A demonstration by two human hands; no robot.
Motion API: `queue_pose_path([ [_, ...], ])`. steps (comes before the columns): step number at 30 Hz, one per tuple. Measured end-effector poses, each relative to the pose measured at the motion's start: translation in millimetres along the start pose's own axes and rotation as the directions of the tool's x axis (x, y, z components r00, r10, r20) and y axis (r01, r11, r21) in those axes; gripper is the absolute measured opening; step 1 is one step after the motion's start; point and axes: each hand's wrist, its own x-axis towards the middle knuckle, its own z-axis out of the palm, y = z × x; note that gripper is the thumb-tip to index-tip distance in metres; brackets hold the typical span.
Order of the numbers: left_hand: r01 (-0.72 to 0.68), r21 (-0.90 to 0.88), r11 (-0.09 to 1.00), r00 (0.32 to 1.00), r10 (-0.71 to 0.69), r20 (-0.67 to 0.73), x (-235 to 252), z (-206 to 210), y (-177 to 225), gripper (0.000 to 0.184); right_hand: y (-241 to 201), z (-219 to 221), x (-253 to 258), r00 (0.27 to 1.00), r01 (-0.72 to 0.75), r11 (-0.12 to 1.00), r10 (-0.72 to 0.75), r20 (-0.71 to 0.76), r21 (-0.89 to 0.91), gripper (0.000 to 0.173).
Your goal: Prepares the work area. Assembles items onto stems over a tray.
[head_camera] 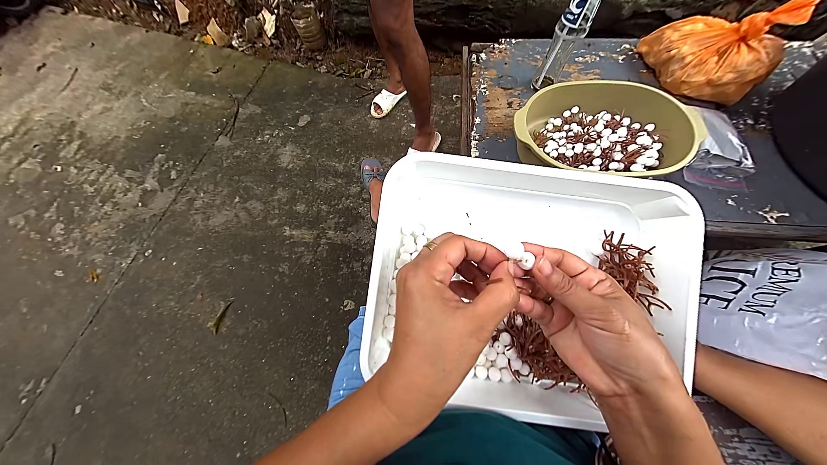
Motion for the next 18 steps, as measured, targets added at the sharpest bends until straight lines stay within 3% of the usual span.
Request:
queue_pose_path([
  [18, -0.068, 0.052, 0.996, 0.998, 0.067, 0.006, -0.3, 0.0, -2.6, 0.004, 3.0, -1.6, -1.4, 0.995, 0.091, 0.994, -0.089, 0.037, -0.067, 0.017],
])
